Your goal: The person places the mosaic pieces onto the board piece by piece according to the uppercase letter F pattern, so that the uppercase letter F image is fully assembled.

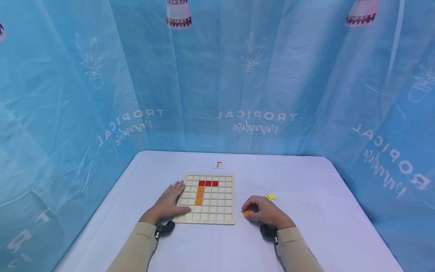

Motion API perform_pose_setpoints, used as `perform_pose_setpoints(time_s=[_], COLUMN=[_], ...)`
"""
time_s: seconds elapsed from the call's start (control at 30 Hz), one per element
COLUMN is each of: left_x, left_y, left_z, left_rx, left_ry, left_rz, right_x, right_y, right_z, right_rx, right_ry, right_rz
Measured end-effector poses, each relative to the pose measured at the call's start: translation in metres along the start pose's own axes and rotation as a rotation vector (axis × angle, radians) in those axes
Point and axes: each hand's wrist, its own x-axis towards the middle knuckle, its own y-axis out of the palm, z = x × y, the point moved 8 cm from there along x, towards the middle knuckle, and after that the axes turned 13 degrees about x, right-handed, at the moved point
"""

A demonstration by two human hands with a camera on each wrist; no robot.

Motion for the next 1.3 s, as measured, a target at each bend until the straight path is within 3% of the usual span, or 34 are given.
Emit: perform_pose_setpoints(time_s=[0.7,1.3], left_x=[-0.0006,-0.0015], left_y=[-0.0003,-0.0016], left_z=[0.0001,0.0000], left_rx=[-0.005,-0.009], left_ry=[0.003,0.010], left_rz=[-0.002,-0.003], right_x=[0.0002,0.0028], right_y=[0.0003,-0.0011], right_z=[-0.0002,-0.0010], right_rx=[-0.055,-0.096], right_ry=[-0.014,-0.014], right_rz=[-0.026,-0.124])
